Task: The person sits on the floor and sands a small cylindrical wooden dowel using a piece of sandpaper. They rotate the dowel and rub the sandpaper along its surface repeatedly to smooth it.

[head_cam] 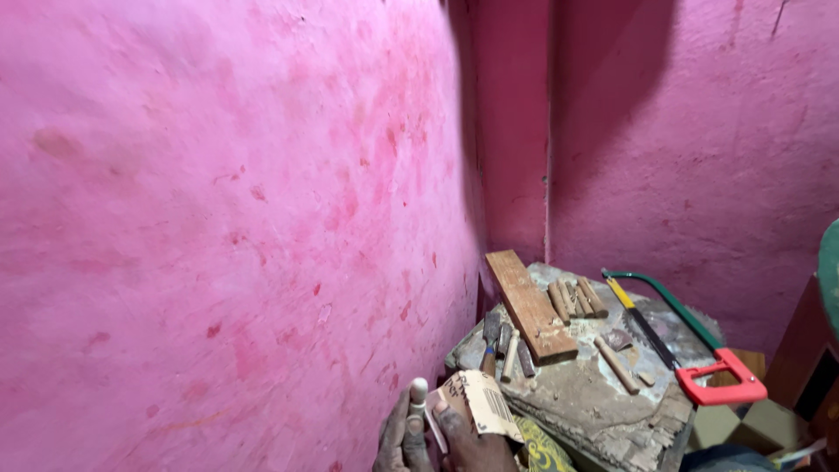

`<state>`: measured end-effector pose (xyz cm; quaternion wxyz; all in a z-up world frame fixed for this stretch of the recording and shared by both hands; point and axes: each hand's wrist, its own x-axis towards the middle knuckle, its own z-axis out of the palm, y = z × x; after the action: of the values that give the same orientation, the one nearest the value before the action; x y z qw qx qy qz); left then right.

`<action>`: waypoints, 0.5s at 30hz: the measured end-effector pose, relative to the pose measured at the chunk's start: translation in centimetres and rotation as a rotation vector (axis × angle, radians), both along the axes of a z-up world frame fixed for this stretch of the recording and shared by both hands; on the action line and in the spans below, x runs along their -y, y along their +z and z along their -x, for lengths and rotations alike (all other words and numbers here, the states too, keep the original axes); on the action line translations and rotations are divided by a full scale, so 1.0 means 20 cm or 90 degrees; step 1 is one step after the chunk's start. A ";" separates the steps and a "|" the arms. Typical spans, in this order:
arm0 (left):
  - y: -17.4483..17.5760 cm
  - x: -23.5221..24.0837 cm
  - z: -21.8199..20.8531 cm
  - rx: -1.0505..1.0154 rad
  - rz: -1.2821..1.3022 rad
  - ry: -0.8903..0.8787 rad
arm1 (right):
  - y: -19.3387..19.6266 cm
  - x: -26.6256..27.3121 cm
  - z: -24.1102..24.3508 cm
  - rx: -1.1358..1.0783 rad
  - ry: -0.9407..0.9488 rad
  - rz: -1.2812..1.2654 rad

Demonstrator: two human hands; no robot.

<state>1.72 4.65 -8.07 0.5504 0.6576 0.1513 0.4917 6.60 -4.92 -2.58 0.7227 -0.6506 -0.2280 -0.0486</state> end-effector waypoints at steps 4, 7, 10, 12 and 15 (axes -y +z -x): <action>0.10 0.16 0.06 0.117 -0.041 0.030 | 0.06 0.04 0.08 -0.300 0.260 -0.273; 0.22 0.15 0.12 0.071 -0.025 0.006 | 0.13 0.08 0.13 -0.324 0.187 -0.094; 0.32 0.17 0.18 0.027 -0.005 0.006 | 0.19 0.08 0.17 -0.385 0.153 -0.075; 0.37 0.21 0.22 -0.059 -0.055 0.007 | 0.22 0.09 0.19 -0.448 0.186 -0.123; 0.43 0.24 0.25 -0.020 -0.020 0.018 | 0.23 0.11 0.23 -0.375 0.169 -0.091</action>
<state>-3.36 -0.12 0.55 0.5306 0.6718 0.1615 0.4910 1.97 -7.20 2.04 0.8014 -0.5491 -0.0880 0.2203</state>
